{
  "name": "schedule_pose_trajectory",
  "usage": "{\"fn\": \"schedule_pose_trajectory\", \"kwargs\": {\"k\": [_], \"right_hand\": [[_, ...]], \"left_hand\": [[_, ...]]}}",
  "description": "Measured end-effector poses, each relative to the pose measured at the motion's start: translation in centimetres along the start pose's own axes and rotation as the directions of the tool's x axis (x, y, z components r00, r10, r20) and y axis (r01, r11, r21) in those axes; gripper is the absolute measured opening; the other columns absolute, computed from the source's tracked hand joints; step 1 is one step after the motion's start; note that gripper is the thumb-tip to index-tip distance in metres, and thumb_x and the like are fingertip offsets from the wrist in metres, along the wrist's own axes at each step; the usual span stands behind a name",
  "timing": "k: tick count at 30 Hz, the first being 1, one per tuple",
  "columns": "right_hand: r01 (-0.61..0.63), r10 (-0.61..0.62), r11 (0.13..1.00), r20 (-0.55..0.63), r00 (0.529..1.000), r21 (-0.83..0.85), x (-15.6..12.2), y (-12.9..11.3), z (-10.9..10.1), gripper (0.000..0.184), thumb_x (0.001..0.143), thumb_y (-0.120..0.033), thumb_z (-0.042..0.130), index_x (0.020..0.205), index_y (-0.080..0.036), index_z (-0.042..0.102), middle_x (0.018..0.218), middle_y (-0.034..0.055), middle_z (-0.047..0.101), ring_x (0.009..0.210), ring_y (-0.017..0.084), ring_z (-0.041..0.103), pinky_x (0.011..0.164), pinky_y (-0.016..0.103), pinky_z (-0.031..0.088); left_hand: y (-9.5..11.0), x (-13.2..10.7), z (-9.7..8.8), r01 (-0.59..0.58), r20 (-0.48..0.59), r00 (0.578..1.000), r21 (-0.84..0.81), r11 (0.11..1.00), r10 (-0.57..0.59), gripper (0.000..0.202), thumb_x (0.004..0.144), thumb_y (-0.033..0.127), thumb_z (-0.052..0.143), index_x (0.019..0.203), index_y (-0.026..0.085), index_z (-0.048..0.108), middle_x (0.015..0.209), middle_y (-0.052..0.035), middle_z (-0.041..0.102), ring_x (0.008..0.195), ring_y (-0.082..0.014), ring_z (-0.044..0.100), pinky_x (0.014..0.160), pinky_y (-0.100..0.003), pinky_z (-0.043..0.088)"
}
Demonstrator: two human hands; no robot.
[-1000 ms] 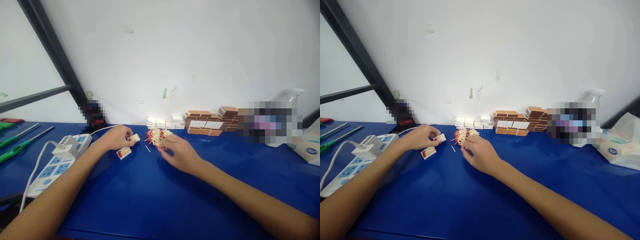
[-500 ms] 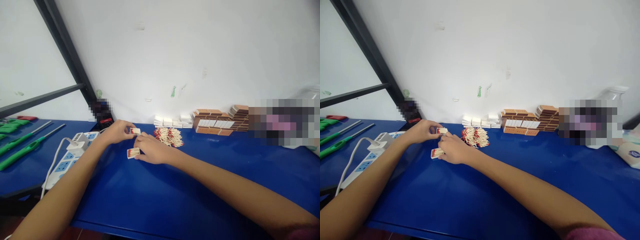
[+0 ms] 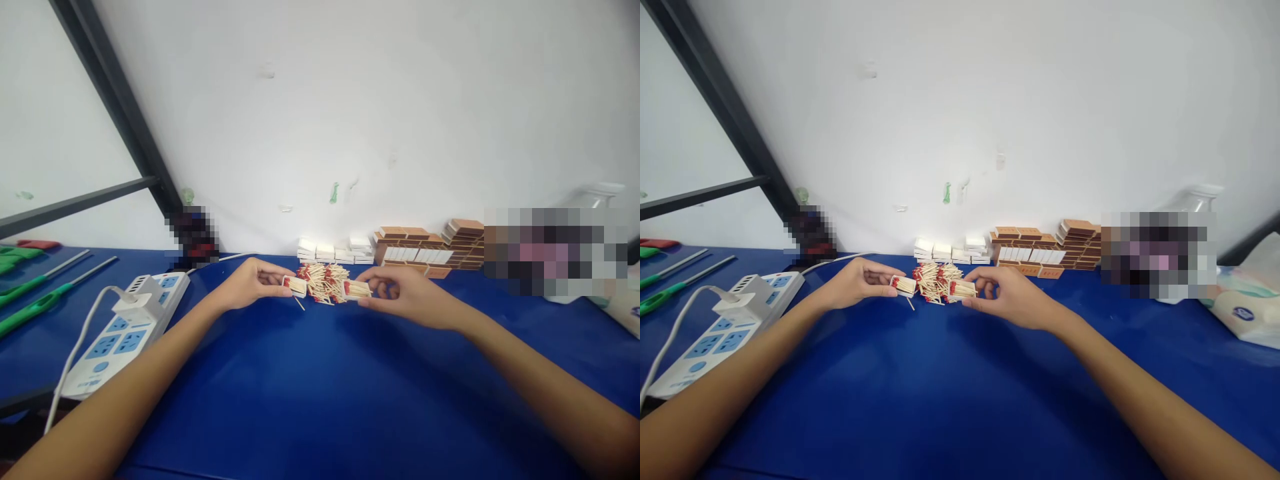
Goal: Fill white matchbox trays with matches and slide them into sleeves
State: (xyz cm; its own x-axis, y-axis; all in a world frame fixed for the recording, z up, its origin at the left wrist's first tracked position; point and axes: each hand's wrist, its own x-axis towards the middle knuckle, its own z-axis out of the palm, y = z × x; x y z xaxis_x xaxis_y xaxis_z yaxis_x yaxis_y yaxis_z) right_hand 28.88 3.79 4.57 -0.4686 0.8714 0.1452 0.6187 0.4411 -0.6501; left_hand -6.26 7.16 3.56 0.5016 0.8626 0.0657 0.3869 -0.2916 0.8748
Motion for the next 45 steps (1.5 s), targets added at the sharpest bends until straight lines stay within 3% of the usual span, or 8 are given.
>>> {"fn": "schedule_pose_trajectory", "kwargs": {"k": [4,8,13,19,26,32,38,45], "right_hand": [[-0.054,0.074,0.981,-0.103,0.992,0.188,1.1,0.7,0.4,0.048,0.080,-0.052,0.080,0.114,-0.018,0.074,0.082,0.0032,0.068,0.072,0.016,0.059,0.064,0.031,0.046],[-0.026,0.057,0.973,-0.131,0.990,0.231,2.7,0.3,0.2,0.046,0.080,-0.046,0.082,0.115,-0.018,0.075,0.079,0.0037,0.069,0.070,0.016,0.060,0.062,0.030,0.046],[-0.011,0.063,0.954,-0.167,0.984,0.299,3.9,0.0,-1.0,0.049,0.076,-0.041,0.086,0.117,-0.018,0.076,0.083,0.0055,0.073,0.074,0.017,0.064,0.066,0.032,0.051],[-0.077,0.168,0.869,-0.146,0.975,0.489,6.0,0.6,-0.5,0.050,0.079,-0.037,0.086,0.124,-0.019,0.074,0.092,0.0087,0.078,0.058,0.012,0.056,0.050,0.029,0.046],[-0.068,0.235,0.689,-0.134,0.963,0.721,7.8,1.9,0.9,0.048,0.076,-0.018,0.087,0.122,-0.019,0.073,0.099,0.0101,0.080,0.091,0.021,0.073,0.073,0.033,0.065],[-0.107,0.292,0.600,-0.092,0.952,0.793,7.5,1.7,1.3,0.035,0.089,-0.014,0.077,0.124,-0.015,0.073,0.107,0.0122,0.078,0.095,0.019,0.075,0.089,0.033,0.067],[-0.148,0.335,0.562,-0.060,0.940,0.814,7.6,1.3,1.2,0.025,0.099,-0.014,0.063,0.122,-0.014,0.073,0.112,0.0135,0.077,0.096,0.019,0.076,0.094,0.032,0.066],[-0.169,0.349,0.584,-0.057,0.935,0.794,7.4,1.4,1.2,0.021,0.097,-0.017,0.066,0.116,-0.016,0.074,0.111,0.0135,0.077,0.097,0.021,0.077,0.093,0.036,0.066]], "left_hand": [[1.0,1.5,2.5,-0.027,-0.058,0.998,-0.184,0.982,0.017,0.059,0.074,0.036,0.090,0.129,0.018,0.076,0.105,-0.0104,0.082,0.089,-0.0203,0.076,0.087,-0.034,0.059],[2.3,3.6,3.6,-0.068,-0.128,0.991,-0.175,0.982,0.046,0.061,0.072,0.034,0.092,0.128,0.015,0.076,0.095,-0.0098,0.081,0.081,-0.0185,0.074,0.079,-0.031,0.059],[3.0,5.8,2.8,-0.100,-0.155,0.985,-0.186,0.977,0.072,0.058,0.070,0.031,0.092,0.124,0.014,0.078,0.090,-0.0084,0.080,0.074,-0.0163,0.072,0.071,-0.029,0.057],[2.4,7.5,1.8,-0.088,-0.149,0.988,-0.271,0.959,0.049,0.063,0.074,0.028,0.090,0.132,0.013,0.073,0.086,-0.0095,0.079,0.066,-0.0147,0.068,0.064,-0.029,0.056],[0.8,8.1,1.7,-0.047,-0.186,0.982,-0.376,0.926,-0.026,0.061,0.071,0.023,0.092,0.128,0.012,0.075,0.096,-0.0124,0.080,0.074,-0.0162,0.071,0.067,-0.030,0.057],[0.1,8.0,1.6,0.011,-0.125,0.989,-0.459,0.889,-0.077,0.060,0.074,0.024,0.092,0.131,0.013,0.074,0.098,-0.0131,0.080,0.082,-0.0182,0.074,0.079,-0.034,0.061],[-0.1,8.2,1.0,0.062,-0.058,0.993,-0.499,0.864,-0.105,0.054,0.080,0.022,0.089,0.131,0.013,0.074,0.100,-0.0146,0.081,0.085,-0.0181,0.076,0.083,-0.033,0.062],[-0.2,8.4,1.0,0.085,-0.025,0.993,-0.513,0.854,-0.115,0.052,0.082,0.018,0.087,0.132,0.013,0.073,0.102,-0.0145,0.081,0.085,-0.0174,0.076,0.086,-0.033,0.063]]}}
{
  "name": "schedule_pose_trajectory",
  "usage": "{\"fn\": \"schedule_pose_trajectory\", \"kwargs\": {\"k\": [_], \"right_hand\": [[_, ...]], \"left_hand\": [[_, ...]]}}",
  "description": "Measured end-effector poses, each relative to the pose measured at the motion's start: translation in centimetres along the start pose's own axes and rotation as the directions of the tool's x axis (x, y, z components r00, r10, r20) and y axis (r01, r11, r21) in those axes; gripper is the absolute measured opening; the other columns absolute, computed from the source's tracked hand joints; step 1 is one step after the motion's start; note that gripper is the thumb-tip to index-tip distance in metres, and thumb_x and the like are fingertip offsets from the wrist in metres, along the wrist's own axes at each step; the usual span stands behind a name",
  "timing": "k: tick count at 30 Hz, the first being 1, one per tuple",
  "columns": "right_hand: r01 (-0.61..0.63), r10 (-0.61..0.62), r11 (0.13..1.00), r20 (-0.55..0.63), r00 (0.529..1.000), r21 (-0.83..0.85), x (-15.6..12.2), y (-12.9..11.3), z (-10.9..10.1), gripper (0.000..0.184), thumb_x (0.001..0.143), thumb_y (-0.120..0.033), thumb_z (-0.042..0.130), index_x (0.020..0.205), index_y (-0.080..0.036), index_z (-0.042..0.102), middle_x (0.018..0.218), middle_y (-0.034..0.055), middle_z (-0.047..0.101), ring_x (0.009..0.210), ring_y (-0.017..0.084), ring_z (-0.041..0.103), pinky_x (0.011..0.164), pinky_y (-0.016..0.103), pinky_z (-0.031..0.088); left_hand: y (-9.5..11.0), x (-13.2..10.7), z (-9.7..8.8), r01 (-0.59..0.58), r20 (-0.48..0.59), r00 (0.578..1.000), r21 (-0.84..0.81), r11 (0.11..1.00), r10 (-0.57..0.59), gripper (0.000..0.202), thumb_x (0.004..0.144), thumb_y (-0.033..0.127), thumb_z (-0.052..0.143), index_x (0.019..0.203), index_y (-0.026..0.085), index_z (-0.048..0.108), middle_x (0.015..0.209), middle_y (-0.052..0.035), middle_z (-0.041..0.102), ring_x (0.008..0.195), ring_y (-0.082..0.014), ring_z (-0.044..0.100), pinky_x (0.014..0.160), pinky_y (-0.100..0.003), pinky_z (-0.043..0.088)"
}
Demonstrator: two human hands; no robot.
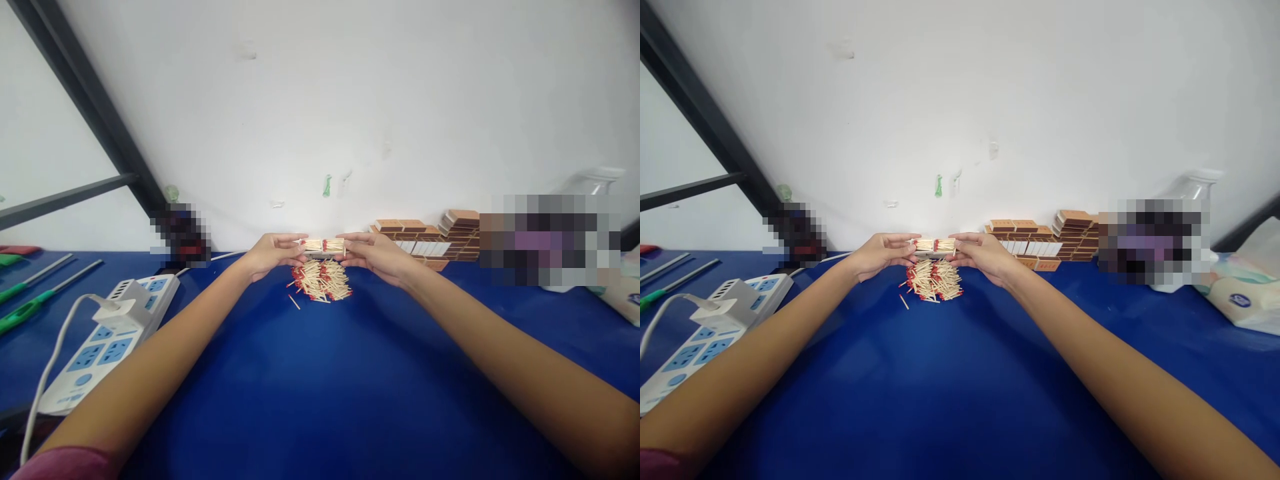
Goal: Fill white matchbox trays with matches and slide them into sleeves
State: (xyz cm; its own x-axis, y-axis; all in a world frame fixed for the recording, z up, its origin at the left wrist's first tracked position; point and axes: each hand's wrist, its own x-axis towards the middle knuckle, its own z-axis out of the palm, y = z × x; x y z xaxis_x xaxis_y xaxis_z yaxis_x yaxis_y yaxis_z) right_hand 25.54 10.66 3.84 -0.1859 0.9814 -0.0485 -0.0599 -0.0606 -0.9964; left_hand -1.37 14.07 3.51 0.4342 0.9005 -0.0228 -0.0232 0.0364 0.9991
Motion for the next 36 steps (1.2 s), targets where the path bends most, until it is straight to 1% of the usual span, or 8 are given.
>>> {"fn": "schedule_pose_trajectory", "kwargs": {"k": [7,12,15,21,27,29,33,36], "right_hand": [[-0.018,0.017,1.000,-0.042,0.999,-0.016,-0.2,0.0,0.2,0.017,0.096,-0.017,0.070,0.113,-0.014,0.072,0.106,0.0150,0.078,0.091,0.022,0.079,0.084,0.034,0.069],[-0.015,0.013,1.000,-0.061,0.998,-0.026,-0.1,0.4,0.2,0.015,0.095,-0.016,0.072,0.110,-0.014,0.073,0.097,0.0132,0.079,0.089,0.022,0.079,0.087,0.036,0.069],[-0.001,0.000,1.000,-0.044,0.999,-0.031,0.0,0.8,0.3,0.012,0.095,-0.017,0.072,0.107,-0.016,0.074,0.099,0.0125,0.080,0.090,0.022,0.079,0.089,0.039,0.068],[0.072,-0.078,0.991,-0.052,0.996,-0.109,-0.1,1.0,0.6,0.016,0.093,-0.023,0.075,0.109,-0.018,0.075,0.102,0.0121,0.080,0.090,0.022,0.077,0.086,0.040,0.067],[0.181,-0.191,0.959,-0.024,0.981,-0.218,0.0,1.0,0.6,0.025,0.090,-0.032,0.078,0.111,-0.019,0.077,0.108,0.0110,0.080,0.102,0.021,0.074,0.093,0.038,0.062],[0.200,-0.211,0.952,-0.021,0.977,-0.231,0.0,1.1,0.6,0.027,0.089,-0.036,0.079,0.111,-0.020,0.077,0.108,0.0113,0.080,0.101,0.022,0.073,0.088,0.037,0.063],[0.188,-0.203,0.945,-0.028,0.979,-0.269,-0.1,1.0,0.5,0.031,0.087,-0.039,0.080,0.111,-0.019,0.077,0.106,0.0126,0.080,0.095,0.024,0.073,0.070,0.035,0.064],[0.160,-0.180,0.947,-0.047,0.983,-0.280,0.0,1.0,0.3,0.034,0.085,-0.041,0.081,0.111,-0.019,0.078,0.105,0.0129,0.079,0.093,0.024,0.072,0.066,0.034,0.063]], "left_hand": [[0.2,-0.1,0.0,0.008,0.004,1.000,0.008,1.000,-0.008,0.045,0.086,0.018,0.084,0.130,0.013,0.074,0.100,-0.0157,0.081,0.087,-0.0203,0.078,0.087,-0.036,0.064],[0.3,-0.2,0.0,-0.002,0.008,1.000,0.034,0.999,0.001,0.050,0.085,0.020,0.085,0.132,0.011,0.073,0.094,-0.0158,0.081,0.085,-0.0211,0.079,0.086,-0.036,0.064],[0.3,-0.3,-0.1,-0.008,0.015,1.000,0.049,0.999,0.007,0.050,0.084,0.022,0.087,0.131,0.012,0.073,0.093,-0.0154,0.081,0.084,-0.0209,0.078,0.084,-0.035,0.064],[0.4,-0.2,-0.4,-0.030,0.015,0.999,0.060,0.998,0.030,0.050,0.083,0.023,0.087,0.130,0.013,0.074,0.098,-0.0155,0.081,0.085,-0.0204,0.078,0.083,-0.034,0.064],[0.5,-0.2,-0.4,-0.034,0.016,0.999,0.064,0.997,0.034,0.050,0.083,0.024,0.087,0.130,0.012,0.074,0.098,-0.0151,0.082,0.085,-0.0194,0.078,0.084,-0.033,0.064],[0.5,-0.2,-0.4,-0.031,0.017,0.999,0.068,0.997,0.030,0.051,0.084,0.023,0.086,0.131,0.011,0.073,0.096,-0.0149,0.082,0.085,-0.0195,0.079,0.086,-0.034,0.064],[0.7,-0.2,-0.8,-0.022,0.020,1.000,0.084,0.996,0.021,0.050,0.085,0.021,0.084,0.133,0.011,0.072,0.094,-0.0151,0.082,0.086,-0.0205,0.079,0.087,-0.034,0.064],[0.8,-0.1,-1.2,-0.020,0.015,1.000,0.095,0.995,0.019,0.048,0.086,0.019,0.082,0.132,0.013,0.073,0.097,-0.0151,0.082,0.087,-0.0217,0.080,0.087,-0.035,0.065]]}}
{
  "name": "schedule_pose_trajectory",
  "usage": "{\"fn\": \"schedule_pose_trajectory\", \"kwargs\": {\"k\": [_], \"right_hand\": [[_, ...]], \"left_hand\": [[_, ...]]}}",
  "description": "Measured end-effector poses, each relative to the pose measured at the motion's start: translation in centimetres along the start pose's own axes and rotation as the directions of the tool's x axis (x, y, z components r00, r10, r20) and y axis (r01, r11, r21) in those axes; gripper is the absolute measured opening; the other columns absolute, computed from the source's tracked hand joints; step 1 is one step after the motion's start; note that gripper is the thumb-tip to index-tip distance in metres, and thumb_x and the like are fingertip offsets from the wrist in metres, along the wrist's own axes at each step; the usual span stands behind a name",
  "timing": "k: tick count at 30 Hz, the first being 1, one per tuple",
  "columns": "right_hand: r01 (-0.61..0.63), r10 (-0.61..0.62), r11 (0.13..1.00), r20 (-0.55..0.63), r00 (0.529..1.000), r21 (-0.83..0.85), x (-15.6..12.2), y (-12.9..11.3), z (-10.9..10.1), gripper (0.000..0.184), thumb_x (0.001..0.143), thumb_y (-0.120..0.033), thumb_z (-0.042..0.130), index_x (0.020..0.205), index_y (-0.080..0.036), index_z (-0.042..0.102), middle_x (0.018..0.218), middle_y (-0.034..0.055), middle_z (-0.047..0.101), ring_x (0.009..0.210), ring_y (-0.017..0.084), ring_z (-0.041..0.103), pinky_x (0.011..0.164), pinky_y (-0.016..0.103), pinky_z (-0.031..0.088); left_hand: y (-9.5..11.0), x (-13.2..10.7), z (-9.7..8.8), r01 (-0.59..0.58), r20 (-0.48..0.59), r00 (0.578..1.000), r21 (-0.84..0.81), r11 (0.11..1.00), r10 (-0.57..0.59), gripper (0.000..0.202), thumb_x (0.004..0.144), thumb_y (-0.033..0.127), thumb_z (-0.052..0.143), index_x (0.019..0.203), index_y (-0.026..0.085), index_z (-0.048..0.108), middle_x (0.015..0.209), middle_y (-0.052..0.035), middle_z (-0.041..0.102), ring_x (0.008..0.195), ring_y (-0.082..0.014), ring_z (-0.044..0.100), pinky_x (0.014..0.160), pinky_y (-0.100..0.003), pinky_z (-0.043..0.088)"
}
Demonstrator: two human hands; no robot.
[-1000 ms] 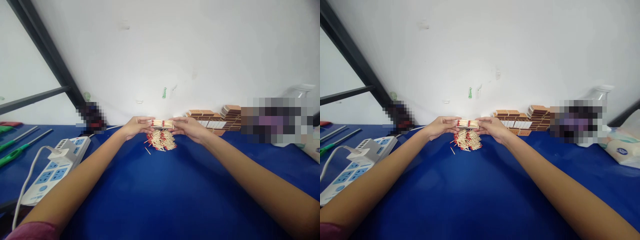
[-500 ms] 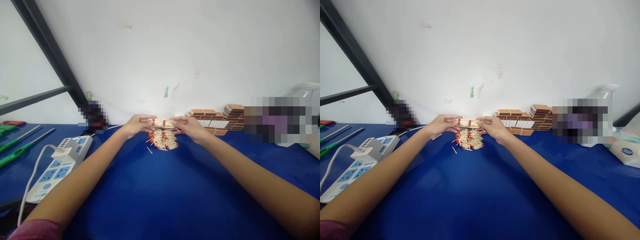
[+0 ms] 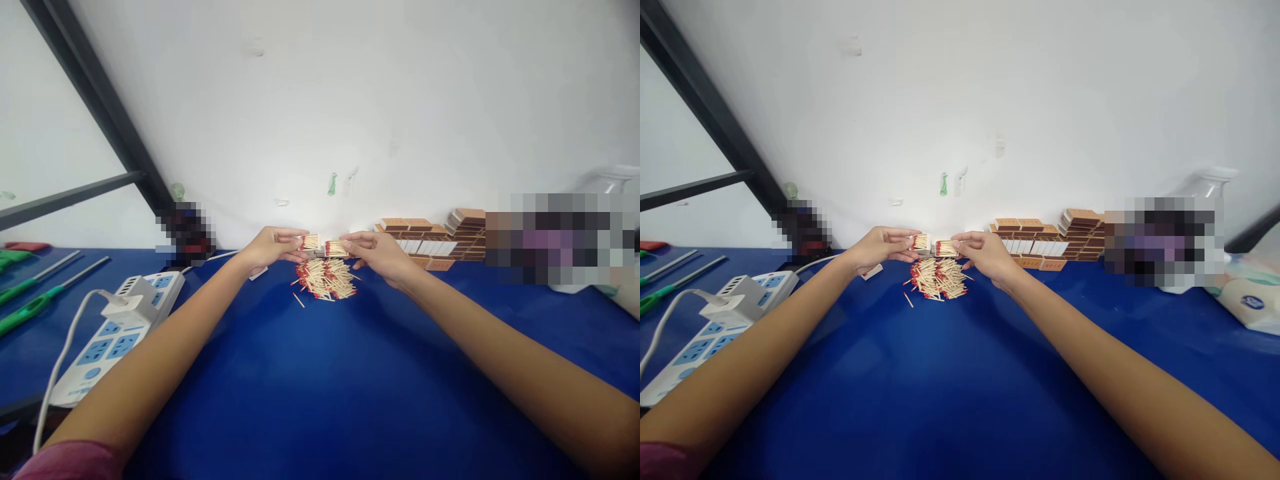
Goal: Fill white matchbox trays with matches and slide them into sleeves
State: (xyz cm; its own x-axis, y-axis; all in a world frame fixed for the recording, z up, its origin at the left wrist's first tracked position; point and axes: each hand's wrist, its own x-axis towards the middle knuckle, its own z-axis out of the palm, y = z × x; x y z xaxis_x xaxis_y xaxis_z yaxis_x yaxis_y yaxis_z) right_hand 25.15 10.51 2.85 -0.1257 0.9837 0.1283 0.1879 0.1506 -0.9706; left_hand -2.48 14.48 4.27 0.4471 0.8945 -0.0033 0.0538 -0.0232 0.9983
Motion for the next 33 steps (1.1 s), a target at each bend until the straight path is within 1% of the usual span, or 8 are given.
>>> {"fn": "schedule_pose_trajectory", "kwargs": {"k": [3,8,15,20,26,29,33], "right_hand": [[-0.009,0.009,1.000,-0.022,1.000,0.006,0.15,0.29,-0.15,0.035,0.084,-0.041,0.082,0.110,-0.018,0.078,0.104,0.0132,0.079,0.094,0.023,0.072,0.065,0.032,0.063],[-0.001,0.000,1.000,-0.050,0.999,-0.030,0.34,0.62,-0.16,0.036,0.082,-0.041,0.083,0.108,-0.017,0.078,0.096,0.0123,0.079,0.088,0.022,0.071,0.055,0.028,0.058],[-0.015,0.016,1.000,-0.051,0.999,0.018,0.08,0.28,0.17,0.035,0.081,-0.040,0.083,0.106,-0.016,0.077,0.088,0.0111,0.077,0.084,0.021,0.072,0.057,0.028,0.059],[-0.009,0.009,1.000,-0.043,0.999,0.008,-0.01,0.12,0.04,0.034,0.082,-0.040,0.083,0.104,-0.016,0.077,0.084,0.0114,0.078,0.081,0.021,0.074,0.057,0.029,0.058],[0.013,-0.013,1.000,-0.021,1.000,0.001,0.16,0.30,-0.25,0.042,0.079,-0.047,0.085,0.106,-0.016,0.078,0.084,0.0114,0.079,0.081,0.022,0.074,0.055,0.029,0.056],[0.017,-0.017,1.000,-0.020,1.000,0.007,0.23,0.36,-0.28,0.038,0.078,-0.045,0.086,0.103,-0.018,0.079,0.084,0.0108,0.079,0.081,0.021,0.073,0.054,0.028,0.054],[0.034,-0.034,0.999,-0.026,0.999,0.016,0.23,0.27,-0.37,0.034,0.076,-0.043,0.088,0.099,-0.019,0.080,0.082,0.0101,0.079,0.080,0.021,0.072,0.052,0.027,0.052]], "left_hand": [[-0.08,0.06,-0.27,-0.001,-0.011,1.000,0.008,1.000,0.001,0.046,0.086,0.017,0.081,0.131,0.013,0.073,0.101,-0.0149,0.082,0.090,-0.0227,0.080,0.089,-0.036,0.065],[-0.45,0.21,-0.36,0.005,-0.013,1.000,0.016,1.000,-0.005,0.045,0.087,0.014,0.080,0.131,0.012,0.073,0.102,-0.0158,0.082,0.092,-0.0237,0.080,0.091,-0.039,0.065],[-0.64,0.32,-0.19,0.026,0.036,0.999,0.033,0.999,-0.027,0.049,0.084,0.017,0.083,0.131,0.013,0.074,0.103,-0.0156,0.081,0.090,-0.0234,0.080,0.089,-0.038,0.065],[-0.40,0.17,-0.11,0.042,0.053,0.998,0.034,0.999,-0.044,0.052,0.080,0.013,0.086,0.131,0.013,0.073,0.108,-0.0147,0.079,0.092,-0.0237,0.080,0.089,-0.037,0.065],[-0.26,0.09,-0.15,0.055,0.056,0.997,0.040,0.998,-0.057,0.051,0.081,0.014,0.085,0.130,0.013,0.073,0.112,-0.0148,0.079,0.092,-0.0245,0.080,0.088,-0.039,0.066],[-0.22,0.08,-0.20,0.057,0.046,0.997,0.045,0.997,-0.059,0.052,0.081,0.017,0.085,0.132,0.015,0.073,0.114,-0.0141,0.079,0.094,-0.0250,0.080,0.090,-0.040,0.065],[-0.17,0.08,-0.18,0.039,0.013,0.999,0.050,0.998,-0.040,0.057,0.081,0.019,0.086,0.135,0.014,0.070,0.109,-0.0140,0.081,0.097,-0.0260,0.079,0.092,-0.041,0.065]]}}
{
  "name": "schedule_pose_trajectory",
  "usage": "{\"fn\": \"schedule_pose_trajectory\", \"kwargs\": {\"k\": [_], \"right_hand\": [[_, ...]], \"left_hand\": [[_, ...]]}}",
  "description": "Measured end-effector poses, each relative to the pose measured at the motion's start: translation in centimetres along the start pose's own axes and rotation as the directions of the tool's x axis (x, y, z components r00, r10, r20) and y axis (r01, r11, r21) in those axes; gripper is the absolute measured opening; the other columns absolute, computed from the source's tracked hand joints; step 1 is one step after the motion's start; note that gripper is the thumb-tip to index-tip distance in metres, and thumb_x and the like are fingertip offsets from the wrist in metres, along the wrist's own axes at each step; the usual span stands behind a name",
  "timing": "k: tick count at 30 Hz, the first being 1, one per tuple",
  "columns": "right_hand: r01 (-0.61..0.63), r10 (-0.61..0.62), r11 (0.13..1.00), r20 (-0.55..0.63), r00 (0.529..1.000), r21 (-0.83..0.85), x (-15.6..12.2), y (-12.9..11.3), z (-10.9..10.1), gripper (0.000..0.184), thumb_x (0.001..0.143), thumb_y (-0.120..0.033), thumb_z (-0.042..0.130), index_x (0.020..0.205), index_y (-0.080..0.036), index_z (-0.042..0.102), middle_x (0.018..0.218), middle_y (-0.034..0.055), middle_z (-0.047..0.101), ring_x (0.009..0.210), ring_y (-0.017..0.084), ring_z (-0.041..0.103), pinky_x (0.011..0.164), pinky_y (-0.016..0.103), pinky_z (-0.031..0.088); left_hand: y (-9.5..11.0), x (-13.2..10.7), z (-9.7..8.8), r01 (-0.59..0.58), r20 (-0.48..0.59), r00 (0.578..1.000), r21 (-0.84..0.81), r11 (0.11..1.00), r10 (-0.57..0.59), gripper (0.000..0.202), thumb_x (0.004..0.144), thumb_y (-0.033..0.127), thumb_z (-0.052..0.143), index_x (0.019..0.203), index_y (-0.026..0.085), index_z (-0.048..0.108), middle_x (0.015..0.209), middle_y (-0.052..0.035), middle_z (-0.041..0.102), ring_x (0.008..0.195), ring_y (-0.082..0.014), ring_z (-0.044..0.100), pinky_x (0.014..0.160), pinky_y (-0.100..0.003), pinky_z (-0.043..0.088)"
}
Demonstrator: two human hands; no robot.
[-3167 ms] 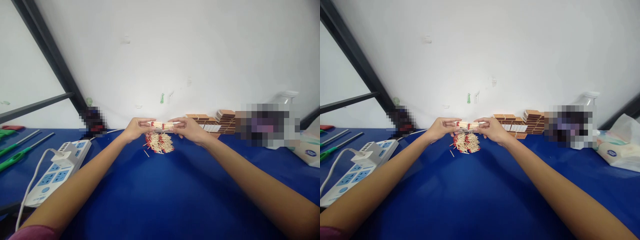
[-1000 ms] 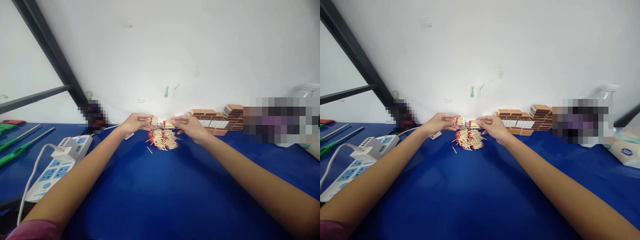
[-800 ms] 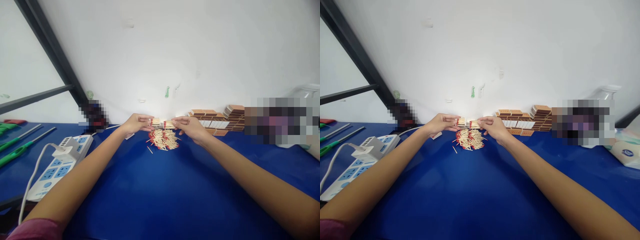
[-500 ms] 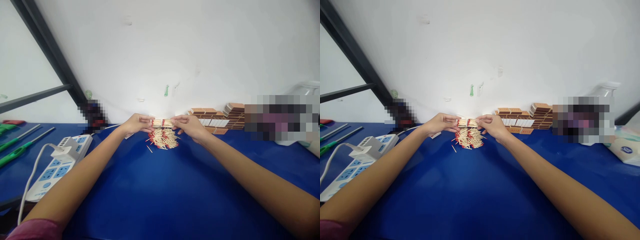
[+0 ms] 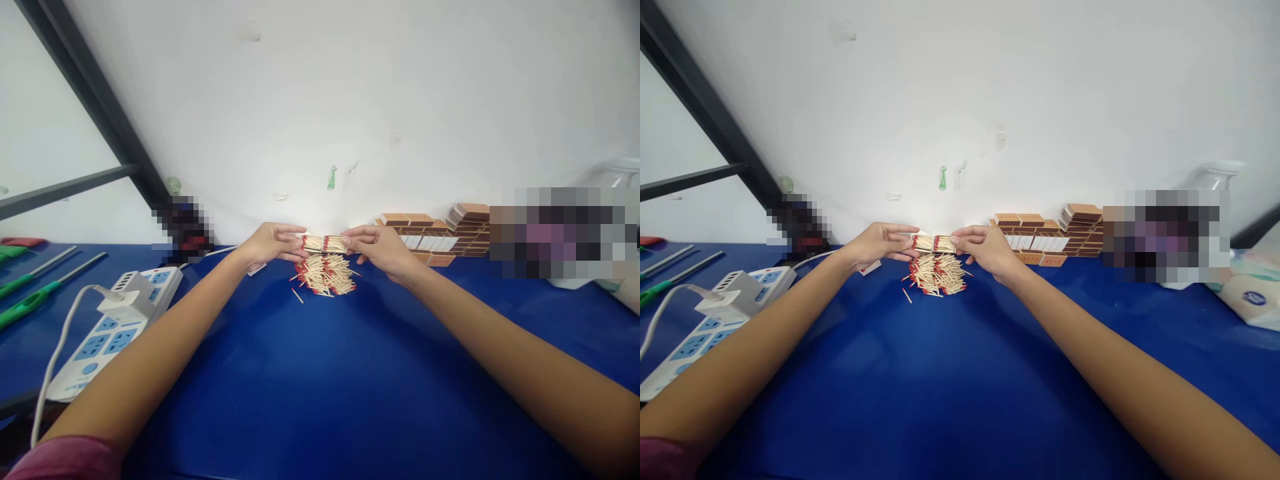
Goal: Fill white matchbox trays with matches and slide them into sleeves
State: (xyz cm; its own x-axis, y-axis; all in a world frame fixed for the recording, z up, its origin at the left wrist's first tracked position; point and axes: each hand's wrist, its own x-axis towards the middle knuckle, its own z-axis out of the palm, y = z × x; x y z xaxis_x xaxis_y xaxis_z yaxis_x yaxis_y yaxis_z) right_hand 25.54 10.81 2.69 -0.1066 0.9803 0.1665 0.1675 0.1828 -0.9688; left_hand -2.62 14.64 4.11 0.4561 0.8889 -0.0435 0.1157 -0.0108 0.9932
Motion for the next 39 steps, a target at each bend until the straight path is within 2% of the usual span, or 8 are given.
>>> {"fn": "schedule_pose_trajectory", "kwargs": {"k": [5,11,18,24,30,36,39], "right_hand": [[0.003,-0.004,1.000,-0.021,1.000,-0.008,0.1,0.1,-0.3,0.039,0.071,-0.044,0.091,0.098,-0.018,0.080,0.087,0.0107,0.080,0.081,0.021,0.073,0.052,0.026,0.054],[0.042,-0.042,0.999,0.006,0.999,-0.015,0.5,0.4,-0.9,0.040,0.067,-0.045,0.093,0.095,-0.019,0.080,0.094,0.0108,0.081,0.088,0.024,0.075,0.054,0.027,0.058],[0.045,-0.045,0.998,0.011,0.999,-0.041,0.7,0.7,-1.2,0.036,0.068,-0.042,0.092,0.092,-0.020,0.078,0.092,0.0104,0.080,0.089,0.025,0.075,0.058,0.030,0.060],[0.092,-0.090,0.993,0.034,0.995,-0.074,0.8,0.5,-1.1,0.039,0.067,-0.046,0.091,0.093,-0.021,0.078,0.091,0.0096,0.079,0.085,0.024,0.074,0.060,0.033,0.061],[0.163,-0.162,0.977,0.020,0.987,-0.139,0.5,0.1,-0.7,0.033,0.070,-0.044,0.087,0.093,-0.021,0.076,0.093,0.0091,0.078,0.086,0.024,0.073,0.058,0.034,0.060],[0.281,-0.290,0.921,0.005,0.957,-0.269,0.1,-0.8,-0.6,0.020,0.076,-0.033,0.082,0.091,-0.022,0.076,0.092,0.0069,0.079,0.089,0.024,0.073,0.076,0.040,0.061],[0.321,-0.339,0.889,0.001,0.941,-0.326,-0.1,-1.2,-0.5,0.020,0.078,-0.035,0.081,0.093,-0.022,0.077,0.094,0.0070,0.080,0.089,0.024,0.074,0.074,0.039,0.059]], "left_hand": [[0.0,-0.1,0.5,-0.037,-0.031,0.999,0.019,0.999,0.038,0.050,0.077,0.026,0.090,0.124,0.013,0.076,0.106,-0.0142,0.081,0.095,-0.0260,0.079,0.088,-0.038,0.066],[-0.1,-0.1,1.3,-0.077,-0.080,0.993,0.083,0.994,0.083,0.049,0.073,0.032,0.092,0.116,0.013,0.077,0.104,-0.0154,0.081,0.084,-0.0261,0.080,0.076,-0.038,0.067],[0.1,0.0,1.4,-0.151,-0.112,0.977,0.227,0.962,0.180,0.035,0.075,0.027,0.087,0.108,0.016,0.081,0.096,-0.0130,0.082,0.080,-0.0218,0.078,0.056,-0.025,0.056],[0.5,0.0,0.9,-0.195,-0.076,0.972,0.274,0.942,0.224,0.031,0.073,0.025,0.084,0.103,0.016,0.082,0.097,-0.0111,0.083,0.085,-0.0217,0.078,0.071,-0.031,0.062],[0.5,0.0,0.4,-0.205,-0.056,0.971,0.298,0.932,0.231,0.034,0.072,0.029,0.085,0.105,0.018,0.082,0.100,-0.0106,0.083,0.087,-0.0218,0.078,0.072,-0.031,0.063],[1.0,-0.3,0.0,-0.221,-0.034,0.969,0.319,0.922,0.244,0.037,0.069,0.028,0.086,0.105,0.017,0.082,0.099,-0.0100,0.083,0.090,-0.0229,0.079,0.082,-0.035,0.064],[1.4,-0.5,-0.1,-0.230,-0.032,0.966,0.343,0.911,0.257,0.036,0.069,0.027,0.087,0.104,0.018,0.082,0.097,-0.0088,0.083,0.092,-0.0229,0.078,0.087,-0.036,0.063]]}}
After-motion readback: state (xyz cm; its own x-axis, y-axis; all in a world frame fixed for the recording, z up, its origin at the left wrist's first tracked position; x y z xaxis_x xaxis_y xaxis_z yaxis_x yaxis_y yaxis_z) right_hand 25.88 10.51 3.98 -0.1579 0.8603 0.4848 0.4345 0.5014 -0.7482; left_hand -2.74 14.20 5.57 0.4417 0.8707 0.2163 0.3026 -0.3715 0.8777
